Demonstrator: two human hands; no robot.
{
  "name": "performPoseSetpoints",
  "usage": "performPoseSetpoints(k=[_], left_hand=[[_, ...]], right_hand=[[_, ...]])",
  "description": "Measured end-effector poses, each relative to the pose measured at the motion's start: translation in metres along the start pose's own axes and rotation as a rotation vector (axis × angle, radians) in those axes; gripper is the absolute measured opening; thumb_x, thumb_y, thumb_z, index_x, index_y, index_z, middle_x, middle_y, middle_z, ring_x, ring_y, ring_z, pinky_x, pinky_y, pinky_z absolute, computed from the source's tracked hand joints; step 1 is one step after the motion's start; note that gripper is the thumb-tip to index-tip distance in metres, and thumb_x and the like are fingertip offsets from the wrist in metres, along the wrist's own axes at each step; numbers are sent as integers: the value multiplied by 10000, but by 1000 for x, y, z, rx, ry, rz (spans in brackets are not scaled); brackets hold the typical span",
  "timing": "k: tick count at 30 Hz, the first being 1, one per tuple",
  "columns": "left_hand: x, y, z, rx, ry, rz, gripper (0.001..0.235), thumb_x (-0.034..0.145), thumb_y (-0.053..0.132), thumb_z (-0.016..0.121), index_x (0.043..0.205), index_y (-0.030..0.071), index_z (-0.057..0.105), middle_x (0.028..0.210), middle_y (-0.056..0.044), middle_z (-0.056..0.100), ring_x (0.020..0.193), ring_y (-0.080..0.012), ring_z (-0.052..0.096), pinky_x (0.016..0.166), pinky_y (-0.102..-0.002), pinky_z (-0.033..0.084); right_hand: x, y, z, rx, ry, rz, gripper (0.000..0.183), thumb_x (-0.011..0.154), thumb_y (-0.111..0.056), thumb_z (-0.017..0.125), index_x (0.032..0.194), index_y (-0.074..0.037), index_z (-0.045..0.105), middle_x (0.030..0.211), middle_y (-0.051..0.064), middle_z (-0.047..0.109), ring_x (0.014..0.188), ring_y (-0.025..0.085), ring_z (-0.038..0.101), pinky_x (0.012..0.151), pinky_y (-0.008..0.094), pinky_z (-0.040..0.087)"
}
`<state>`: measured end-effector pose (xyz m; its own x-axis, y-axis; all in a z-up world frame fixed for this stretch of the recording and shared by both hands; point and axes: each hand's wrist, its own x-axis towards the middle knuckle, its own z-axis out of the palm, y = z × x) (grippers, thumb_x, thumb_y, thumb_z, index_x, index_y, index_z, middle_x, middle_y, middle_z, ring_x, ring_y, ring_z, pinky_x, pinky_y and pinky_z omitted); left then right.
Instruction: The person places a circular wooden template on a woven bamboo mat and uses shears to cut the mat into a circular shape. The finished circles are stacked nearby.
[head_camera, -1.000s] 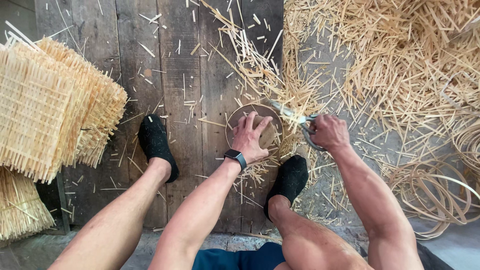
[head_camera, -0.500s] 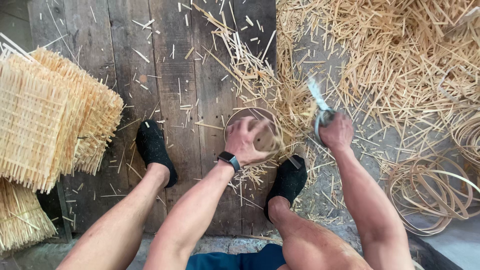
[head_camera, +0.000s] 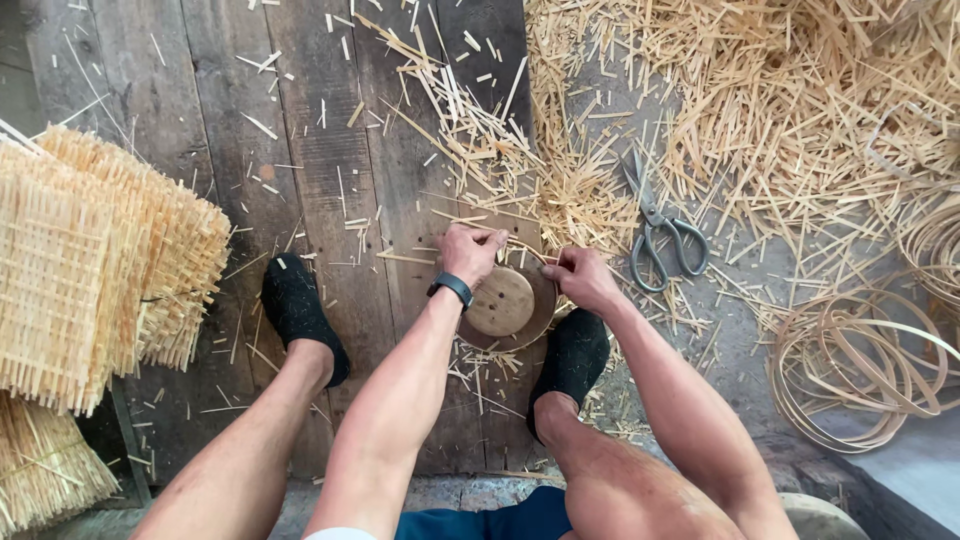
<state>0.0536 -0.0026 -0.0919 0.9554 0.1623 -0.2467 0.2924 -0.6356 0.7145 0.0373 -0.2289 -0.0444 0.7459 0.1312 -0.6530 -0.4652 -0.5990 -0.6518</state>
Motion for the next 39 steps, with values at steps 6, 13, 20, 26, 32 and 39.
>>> performPoseSetpoints(k=[6,13,20,26,32,39], left_hand=[[-8,8,7,39,-17,-327,312,700,476,906,814,191,853,1066,-88,721,1033,-296,651,953,-626,400],[-37,-31,-27,50,122,-296,391,991,502,733,1081,128,798,934,-115,739,867,-270,706,801,-444,559],[-79,-73,-52,-590,-176,-619,362,782,292,862,1053,59,810,890,-55,804,725,-141,696,659,-339,547],[-79,-46,-58,-254,-31,-636,320,787,309,880,994,71,827,905,-101,805,775,-183,743,725,-306,550],[-128,-44,-35,-1372,-236,-684,230,976,153,642,1134,-15,644,1089,-143,725,918,-269,743,748,-413,653],[-134,-40,12,-1135,-19,-884,161,993,79,629,1054,-70,635,1036,-202,694,718,-276,720,595,-365,653]], right_hand=[[6,18,10,14,66,17,262,875,-236,804,841,17,744,681,126,712,592,167,617,566,371,497],[-35,8,-4,119,59,117,352,870,-230,813,1089,10,677,816,136,757,670,173,737,596,335,604],[-30,37,17,284,-14,119,232,879,-148,739,1024,32,754,821,99,756,671,152,723,553,301,606],[-25,40,20,489,34,184,204,914,-114,760,970,79,720,792,142,715,637,210,681,571,317,569],[-40,48,45,820,-110,124,251,933,-152,693,1012,86,704,871,164,749,695,242,727,633,349,640],[-32,42,70,714,-14,241,316,944,-168,702,1055,128,682,912,233,736,746,326,732,639,408,627]])
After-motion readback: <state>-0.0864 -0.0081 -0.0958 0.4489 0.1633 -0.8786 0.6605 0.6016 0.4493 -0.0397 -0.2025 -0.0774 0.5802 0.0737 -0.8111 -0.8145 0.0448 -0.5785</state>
